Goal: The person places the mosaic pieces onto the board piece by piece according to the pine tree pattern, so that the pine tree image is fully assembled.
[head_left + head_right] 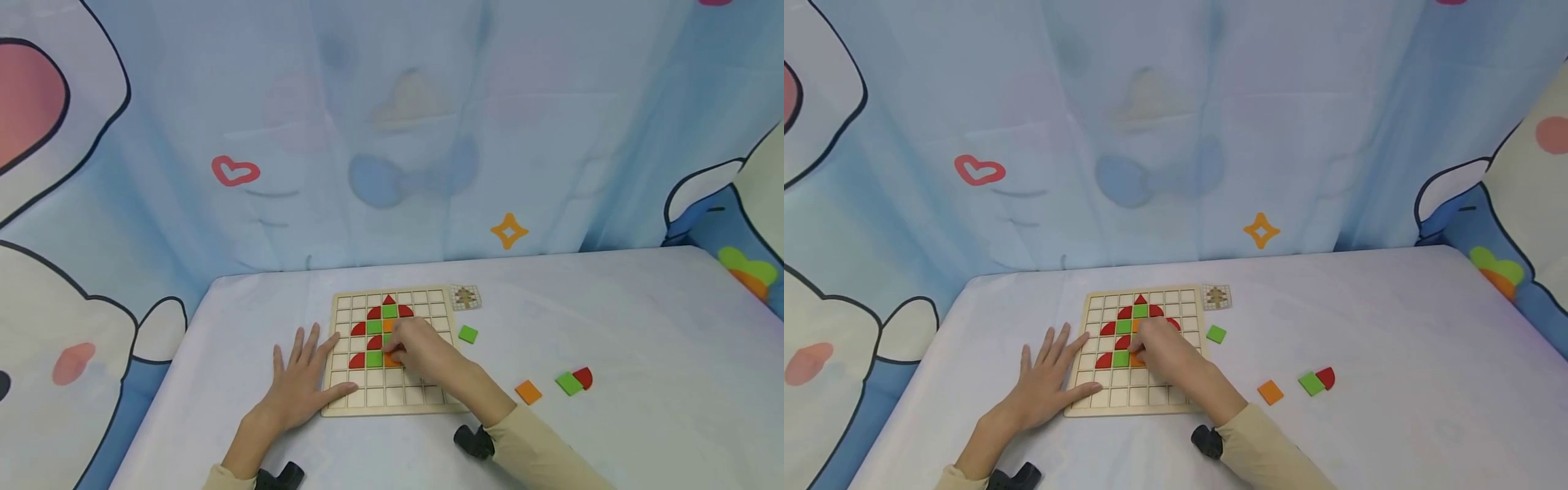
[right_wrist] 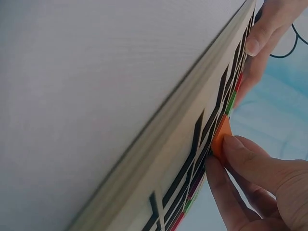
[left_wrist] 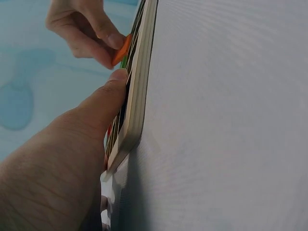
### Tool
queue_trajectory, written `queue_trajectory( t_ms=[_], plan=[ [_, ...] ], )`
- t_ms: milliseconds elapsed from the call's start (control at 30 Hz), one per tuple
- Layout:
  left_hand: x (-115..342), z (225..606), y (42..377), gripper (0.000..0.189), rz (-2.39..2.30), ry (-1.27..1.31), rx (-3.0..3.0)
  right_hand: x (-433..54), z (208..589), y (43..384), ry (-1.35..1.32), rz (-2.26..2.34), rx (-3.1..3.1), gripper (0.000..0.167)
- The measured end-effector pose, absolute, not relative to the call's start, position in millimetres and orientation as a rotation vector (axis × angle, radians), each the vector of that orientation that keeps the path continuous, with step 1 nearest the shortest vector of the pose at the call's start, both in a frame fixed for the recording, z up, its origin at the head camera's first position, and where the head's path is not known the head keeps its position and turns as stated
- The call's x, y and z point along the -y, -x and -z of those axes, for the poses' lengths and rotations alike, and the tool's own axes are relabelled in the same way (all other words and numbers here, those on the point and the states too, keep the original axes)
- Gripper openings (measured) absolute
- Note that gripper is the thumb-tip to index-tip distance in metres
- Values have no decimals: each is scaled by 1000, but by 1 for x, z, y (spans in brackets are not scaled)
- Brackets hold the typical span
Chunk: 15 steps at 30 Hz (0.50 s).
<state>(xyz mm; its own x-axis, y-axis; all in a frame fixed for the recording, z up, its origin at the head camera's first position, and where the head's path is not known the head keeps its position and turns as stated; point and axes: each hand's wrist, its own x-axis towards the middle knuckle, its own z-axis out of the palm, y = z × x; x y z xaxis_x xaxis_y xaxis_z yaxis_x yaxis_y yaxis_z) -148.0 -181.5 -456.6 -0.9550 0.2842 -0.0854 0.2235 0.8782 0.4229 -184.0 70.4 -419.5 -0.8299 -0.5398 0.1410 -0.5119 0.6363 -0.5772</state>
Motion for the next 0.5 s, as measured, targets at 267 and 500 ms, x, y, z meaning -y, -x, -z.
queue_trajectory(
  t_ms=[267,500],
  plan=[
    [181,456,149,92,-637,-401,-2912,-71,421,184,902,966,-2820,17],
    [183,464,148,93,-680,-429,-2962,-70,424,182,899,944,-2836,13]
  ],
)
